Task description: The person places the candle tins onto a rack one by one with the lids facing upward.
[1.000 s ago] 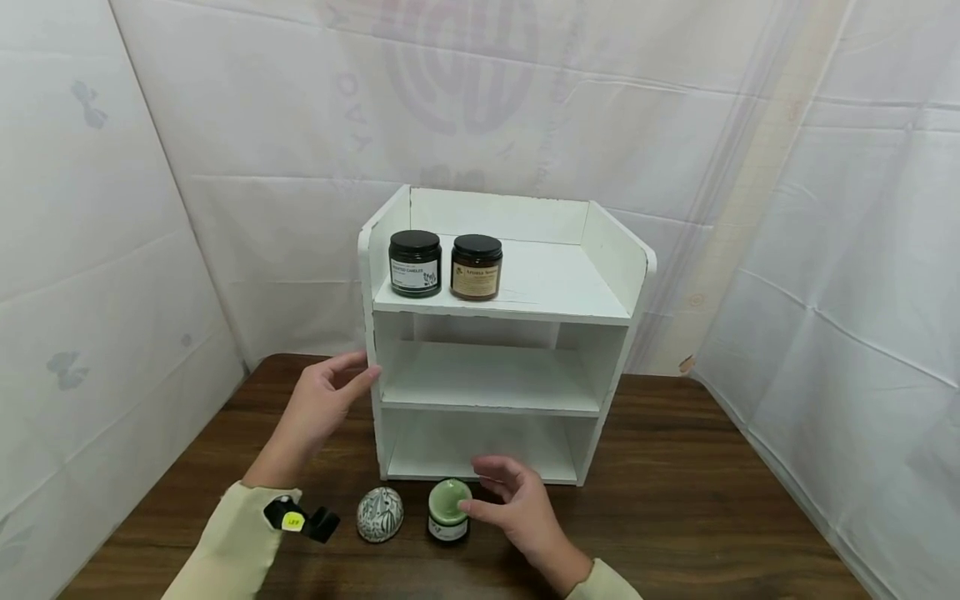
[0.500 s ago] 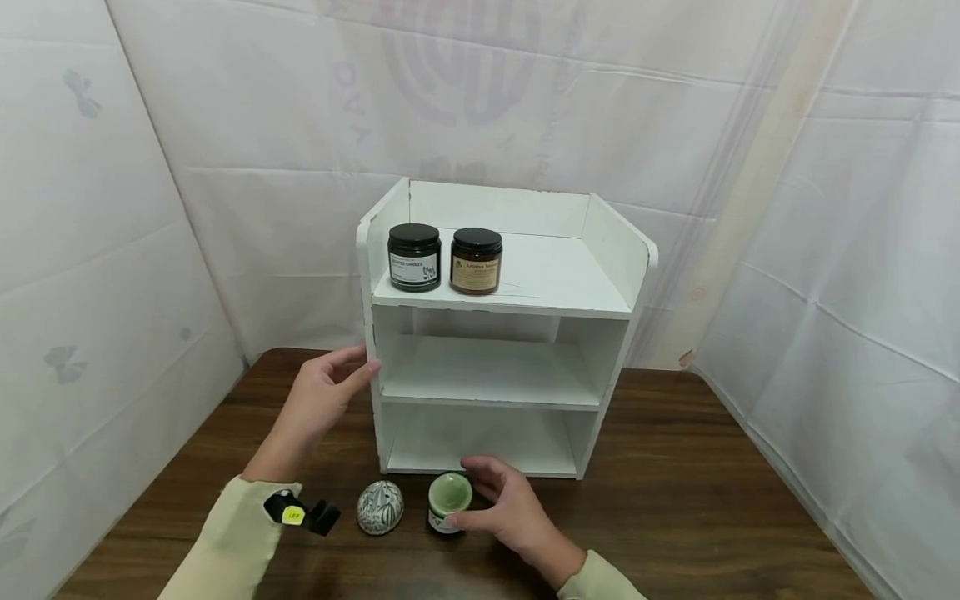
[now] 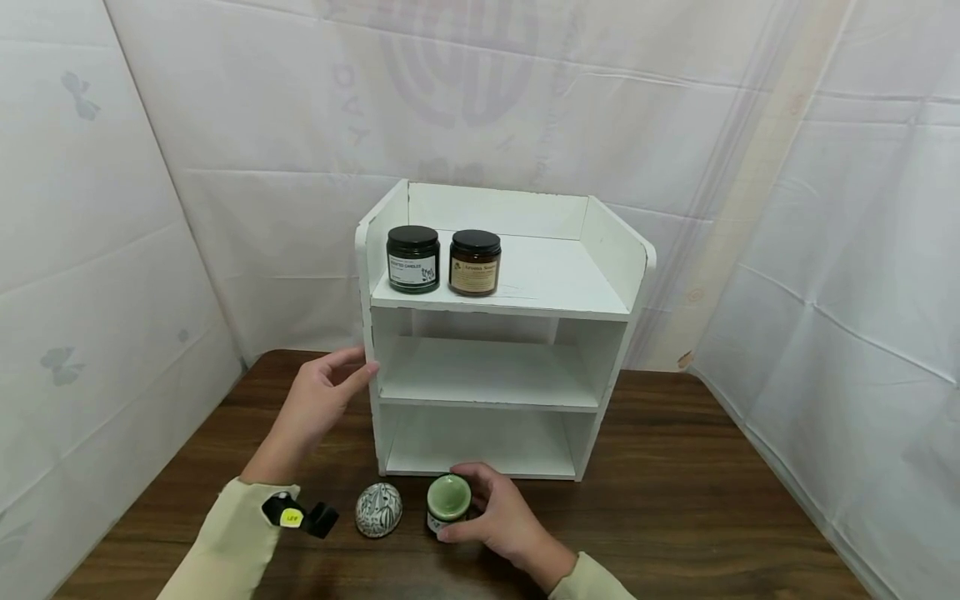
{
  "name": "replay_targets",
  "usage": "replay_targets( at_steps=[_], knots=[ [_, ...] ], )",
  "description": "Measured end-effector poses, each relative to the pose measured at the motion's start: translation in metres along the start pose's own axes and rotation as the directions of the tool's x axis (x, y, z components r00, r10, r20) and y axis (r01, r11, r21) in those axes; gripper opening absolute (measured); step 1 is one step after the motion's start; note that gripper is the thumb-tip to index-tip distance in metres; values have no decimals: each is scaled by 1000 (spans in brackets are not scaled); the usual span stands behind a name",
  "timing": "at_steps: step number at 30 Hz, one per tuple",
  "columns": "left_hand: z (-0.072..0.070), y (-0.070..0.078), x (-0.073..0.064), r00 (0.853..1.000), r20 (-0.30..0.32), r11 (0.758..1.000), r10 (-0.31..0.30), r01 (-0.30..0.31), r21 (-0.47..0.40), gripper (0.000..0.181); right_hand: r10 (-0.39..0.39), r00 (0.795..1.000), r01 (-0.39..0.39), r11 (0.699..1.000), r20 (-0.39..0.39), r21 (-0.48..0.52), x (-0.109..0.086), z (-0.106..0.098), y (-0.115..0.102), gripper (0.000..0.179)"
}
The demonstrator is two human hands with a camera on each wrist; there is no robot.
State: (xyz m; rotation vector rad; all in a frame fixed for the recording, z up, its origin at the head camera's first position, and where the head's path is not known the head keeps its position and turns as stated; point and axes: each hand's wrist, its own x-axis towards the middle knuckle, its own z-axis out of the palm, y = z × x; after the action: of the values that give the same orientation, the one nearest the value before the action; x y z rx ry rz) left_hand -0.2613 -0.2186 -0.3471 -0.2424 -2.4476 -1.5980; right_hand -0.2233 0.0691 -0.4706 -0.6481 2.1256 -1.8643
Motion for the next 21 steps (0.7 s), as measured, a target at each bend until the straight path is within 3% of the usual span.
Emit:
replay_targets(
  at_steps=[21],
  knots=[
    [0, -1, 0, 1000, 7, 1000, -9, 9, -11, 65, 15, 1000, -15, 999, -8, 32, 2, 6, 0, 78]
  ],
)
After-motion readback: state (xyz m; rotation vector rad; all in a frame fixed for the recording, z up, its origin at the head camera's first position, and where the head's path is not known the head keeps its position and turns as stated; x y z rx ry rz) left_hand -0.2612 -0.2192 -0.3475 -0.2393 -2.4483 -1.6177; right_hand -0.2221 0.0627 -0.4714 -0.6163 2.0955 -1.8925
